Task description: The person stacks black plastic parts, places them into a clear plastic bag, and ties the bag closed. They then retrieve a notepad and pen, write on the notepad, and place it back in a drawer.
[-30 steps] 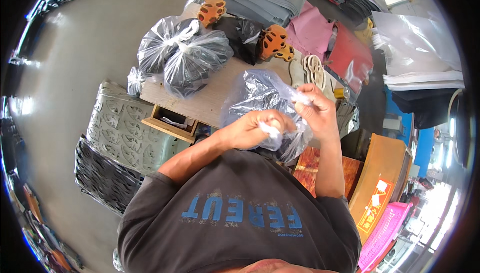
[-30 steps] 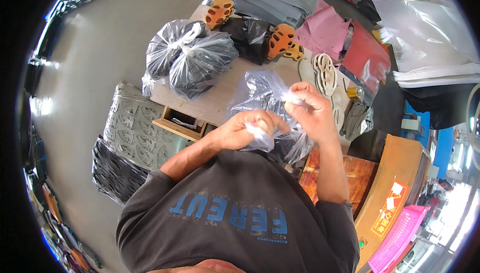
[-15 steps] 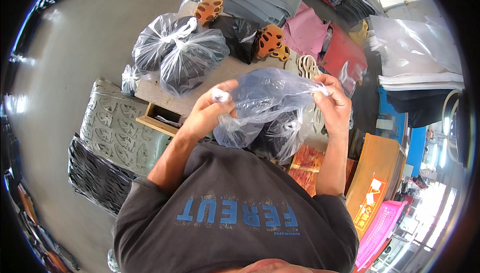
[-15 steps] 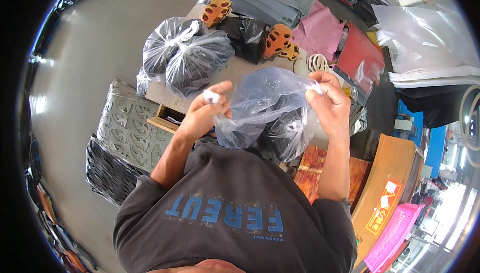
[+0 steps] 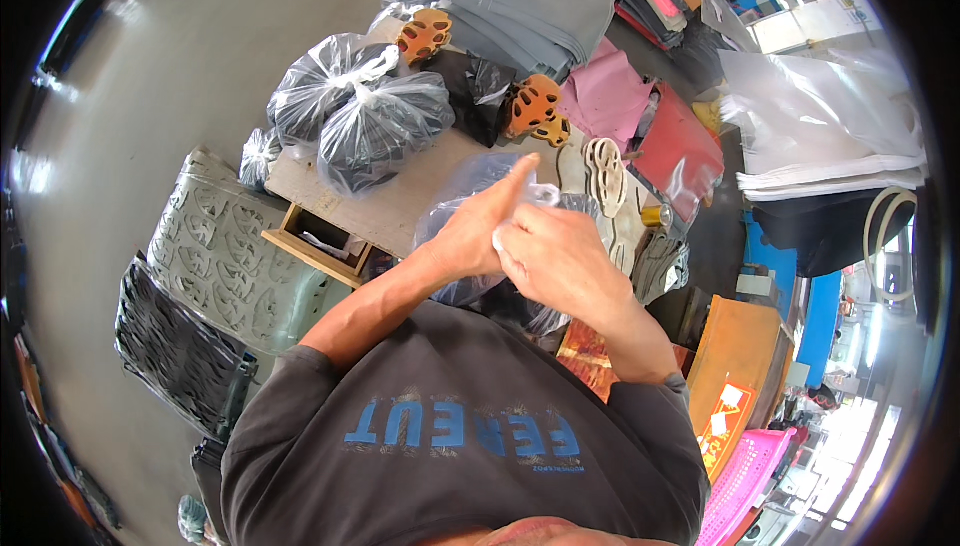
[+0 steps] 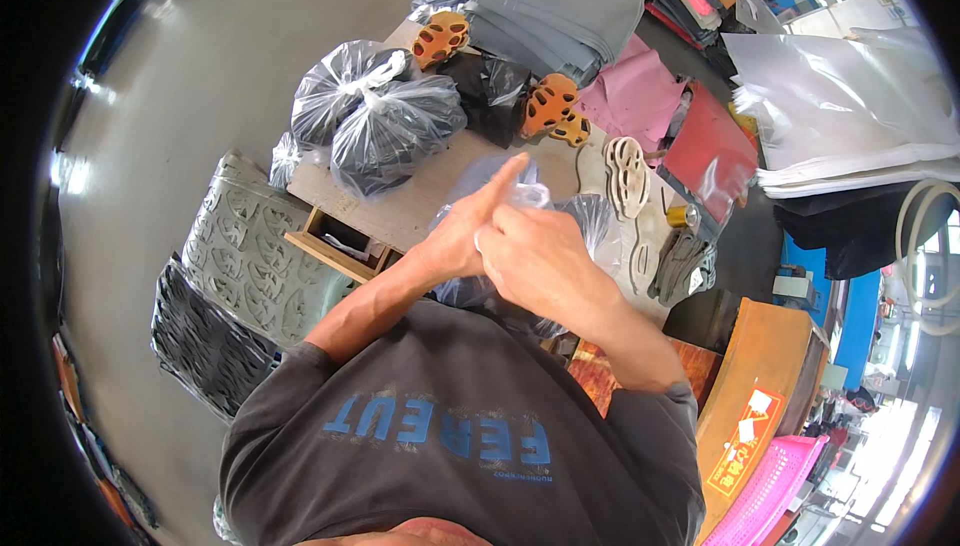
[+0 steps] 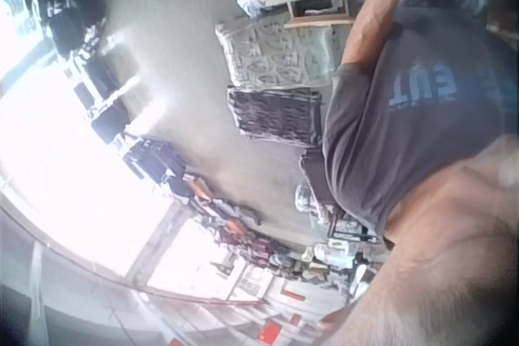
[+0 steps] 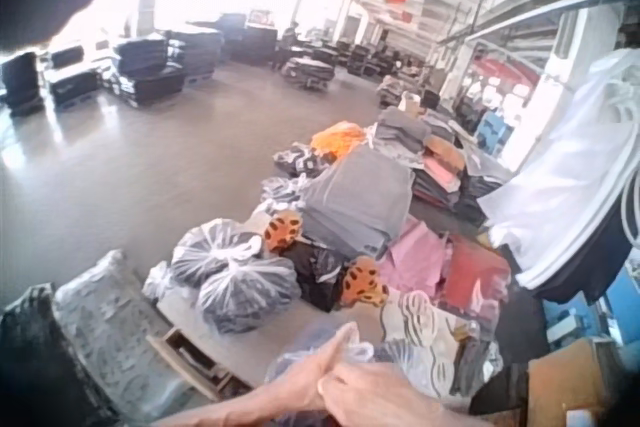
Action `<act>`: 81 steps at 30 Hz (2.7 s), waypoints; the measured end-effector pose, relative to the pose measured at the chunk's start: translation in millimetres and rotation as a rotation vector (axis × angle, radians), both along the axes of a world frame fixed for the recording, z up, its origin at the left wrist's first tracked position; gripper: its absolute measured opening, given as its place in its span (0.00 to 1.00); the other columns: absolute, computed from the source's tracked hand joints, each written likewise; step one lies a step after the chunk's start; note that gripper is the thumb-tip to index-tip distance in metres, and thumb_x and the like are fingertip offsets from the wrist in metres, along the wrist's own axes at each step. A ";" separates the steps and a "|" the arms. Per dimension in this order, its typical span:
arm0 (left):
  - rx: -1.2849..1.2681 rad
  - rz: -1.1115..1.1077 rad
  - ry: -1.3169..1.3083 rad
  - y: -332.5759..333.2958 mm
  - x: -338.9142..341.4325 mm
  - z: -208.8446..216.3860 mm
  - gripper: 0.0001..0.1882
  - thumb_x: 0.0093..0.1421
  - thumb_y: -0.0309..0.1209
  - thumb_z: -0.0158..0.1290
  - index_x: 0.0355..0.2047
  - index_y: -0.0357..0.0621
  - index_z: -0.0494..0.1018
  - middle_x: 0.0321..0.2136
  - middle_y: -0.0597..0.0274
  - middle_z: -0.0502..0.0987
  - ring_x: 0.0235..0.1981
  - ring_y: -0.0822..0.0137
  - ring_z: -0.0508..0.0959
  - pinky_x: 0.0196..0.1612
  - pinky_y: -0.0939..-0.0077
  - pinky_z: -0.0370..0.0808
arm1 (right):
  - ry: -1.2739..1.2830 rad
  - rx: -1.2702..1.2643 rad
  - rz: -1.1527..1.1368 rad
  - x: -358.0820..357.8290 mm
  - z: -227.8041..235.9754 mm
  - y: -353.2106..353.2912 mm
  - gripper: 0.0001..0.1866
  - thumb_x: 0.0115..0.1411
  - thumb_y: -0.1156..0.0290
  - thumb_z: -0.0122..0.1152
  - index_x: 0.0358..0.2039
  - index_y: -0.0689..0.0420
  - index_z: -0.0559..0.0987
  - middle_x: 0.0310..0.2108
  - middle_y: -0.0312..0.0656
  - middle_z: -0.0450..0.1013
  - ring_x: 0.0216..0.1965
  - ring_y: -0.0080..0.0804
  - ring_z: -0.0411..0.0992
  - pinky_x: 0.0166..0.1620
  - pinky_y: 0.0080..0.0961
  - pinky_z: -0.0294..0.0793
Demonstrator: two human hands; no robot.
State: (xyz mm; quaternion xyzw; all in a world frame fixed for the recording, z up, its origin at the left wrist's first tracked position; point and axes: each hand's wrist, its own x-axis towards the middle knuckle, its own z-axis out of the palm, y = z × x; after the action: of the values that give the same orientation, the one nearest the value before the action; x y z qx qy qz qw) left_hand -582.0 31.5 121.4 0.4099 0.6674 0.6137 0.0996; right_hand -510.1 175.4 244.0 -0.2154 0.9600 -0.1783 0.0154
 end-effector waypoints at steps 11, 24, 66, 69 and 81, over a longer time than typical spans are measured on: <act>-0.081 -0.096 -0.937 -4.2 -19.8 -21.6 0.28 0.81 0.46 0.42 0.64 0.33 0.74 0.33 0.55 0.83 0.25 0.71 0.78 0.31 0.71 0.77 | -0.028 -0.368 -0.351 -29.2 -48.9 57.4 0.12 0.61 0.80 0.64 0.45 0.57 0.88 0.37 0.42 0.80 0.36 0.33 0.79 0.40 0.27 0.78; -0.351 -0.338 -0.285 -30.2 -33.6 3.2 0.40 0.62 0.23 0.54 0.74 0.32 0.56 0.62 0.41 0.77 0.57 0.49 0.82 0.61 0.61 0.77 | -0.557 -0.833 -0.574 17.1 -116.7 42.4 0.20 0.67 0.79 0.61 0.59 0.65 0.81 0.51 0.47 0.83 0.44 0.28 0.82 0.51 0.27 0.81; -0.140 -0.806 -1.176 -7.0 -116.6 -10.7 0.10 0.73 0.35 0.58 0.49 0.47 0.75 0.22 0.77 0.69 0.16 0.83 0.64 0.18 0.82 0.58 | 0.441 -1.871 -1.170 12.8 -139.3 -38.2 0.09 0.69 0.77 0.61 0.49 0.60 0.82 0.28 0.33 0.75 0.29 0.19 0.71 0.37 0.19 0.71; -0.385 -0.717 -0.565 -9.9 -130.0 -6.2 0.17 0.69 0.32 0.61 0.56 0.45 0.75 0.21 0.79 0.67 0.23 0.85 0.64 0.27 0.82 0.62 | 0.498 -2.291 -0.971 19.4 -138.7 -35.8 0.12 0.68 0.80 0.57 0.50 0.59 0.81 0.24 0.35 0.72 0.28 0.26 0.70 0.36 0.23 0.72; -0.707 -0.444 0.045 -2.5 -165.7 -103.5 0.14 0.68 0.40 0.62 0.40 0.40 0.83 0.23 0.57 0.78 0.24 0.71 0.74 0.33 0.71 0.75 | 0.187 -2.107 -1.044 102.0 -189.6 -72.3 0.21 0.74 0.75 0.55 0.65 0.61 0.76 0.23 0.32 0.65 0.28 0.27 0.64 0.34 0.26 0.65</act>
State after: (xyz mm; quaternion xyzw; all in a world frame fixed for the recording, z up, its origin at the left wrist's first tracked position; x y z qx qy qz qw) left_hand -747.8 29.1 18.0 0.4978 0.7344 0.3010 0.3496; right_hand -408.1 103.1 54.4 0.2846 0.3082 -0.8512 -0.3154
